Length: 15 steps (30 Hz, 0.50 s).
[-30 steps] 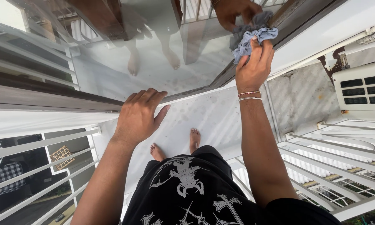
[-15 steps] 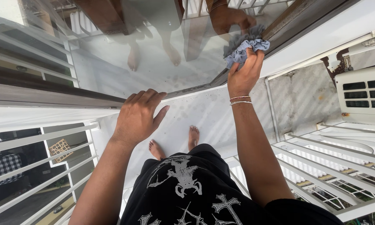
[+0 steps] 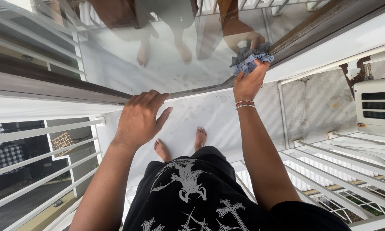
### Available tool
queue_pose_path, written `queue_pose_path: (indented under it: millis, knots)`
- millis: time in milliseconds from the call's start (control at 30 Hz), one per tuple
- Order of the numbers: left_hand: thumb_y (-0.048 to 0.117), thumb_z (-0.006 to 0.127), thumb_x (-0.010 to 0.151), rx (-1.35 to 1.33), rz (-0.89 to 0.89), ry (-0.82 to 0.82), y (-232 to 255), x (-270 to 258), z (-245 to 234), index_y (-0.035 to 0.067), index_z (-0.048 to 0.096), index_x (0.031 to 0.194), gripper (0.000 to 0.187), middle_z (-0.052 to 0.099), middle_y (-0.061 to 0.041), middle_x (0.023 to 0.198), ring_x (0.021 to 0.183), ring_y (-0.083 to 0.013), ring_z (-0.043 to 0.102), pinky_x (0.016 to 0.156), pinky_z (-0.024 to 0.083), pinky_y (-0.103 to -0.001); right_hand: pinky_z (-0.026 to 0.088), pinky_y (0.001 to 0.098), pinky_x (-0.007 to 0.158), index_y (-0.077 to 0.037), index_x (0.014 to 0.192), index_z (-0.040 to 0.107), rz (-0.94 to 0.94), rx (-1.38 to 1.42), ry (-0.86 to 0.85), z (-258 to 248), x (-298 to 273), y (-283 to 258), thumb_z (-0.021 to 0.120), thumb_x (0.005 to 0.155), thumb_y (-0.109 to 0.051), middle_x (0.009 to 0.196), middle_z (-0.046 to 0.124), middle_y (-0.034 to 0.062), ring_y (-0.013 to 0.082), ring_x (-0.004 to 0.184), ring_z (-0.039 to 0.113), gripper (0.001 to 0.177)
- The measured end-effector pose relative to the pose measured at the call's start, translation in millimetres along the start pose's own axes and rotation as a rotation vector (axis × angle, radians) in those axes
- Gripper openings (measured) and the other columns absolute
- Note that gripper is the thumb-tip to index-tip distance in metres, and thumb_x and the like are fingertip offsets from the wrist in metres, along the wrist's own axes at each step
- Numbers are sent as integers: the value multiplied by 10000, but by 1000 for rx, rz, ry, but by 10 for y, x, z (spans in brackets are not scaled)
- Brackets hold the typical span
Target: The recorder is cleaning a glass sliding door or large window on a balcony using a grey cloth.
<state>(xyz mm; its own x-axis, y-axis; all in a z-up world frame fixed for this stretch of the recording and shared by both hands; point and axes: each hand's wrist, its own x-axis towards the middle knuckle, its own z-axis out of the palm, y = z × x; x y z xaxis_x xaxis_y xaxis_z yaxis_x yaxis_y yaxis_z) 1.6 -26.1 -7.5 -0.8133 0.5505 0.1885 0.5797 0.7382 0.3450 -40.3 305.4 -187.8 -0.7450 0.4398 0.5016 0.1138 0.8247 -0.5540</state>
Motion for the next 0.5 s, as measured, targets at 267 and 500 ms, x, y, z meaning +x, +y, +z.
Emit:
queue_pose_path:
  millis: [267, 500]
  knots:
    - [238, 734, 926, -12, -26, 14, -73, -93, -26, 47, 722, 1138, 286, 717, -104, 993, 888, -272, 716, 827, 570, -415, 601, 392, 915, -22, 1277, 472, -15, 227, 26, -6, -62, -259, 757, 836, 131, 1298, 486, 192, 400, 1215, 618, 548]
    - [255, 734, 928, 3, -71, 20, -169, -182, -45, 57, 729, 1132, 284, 728, -104, 1005, 907, -262, 725, 865, 571, -421, 643, 342, 875, 4, 1240, 479, -103, 278, -18, 44, -147, -584, 790, 796, 96, 1289, 488, 202, 359, 1145, 653, 550]
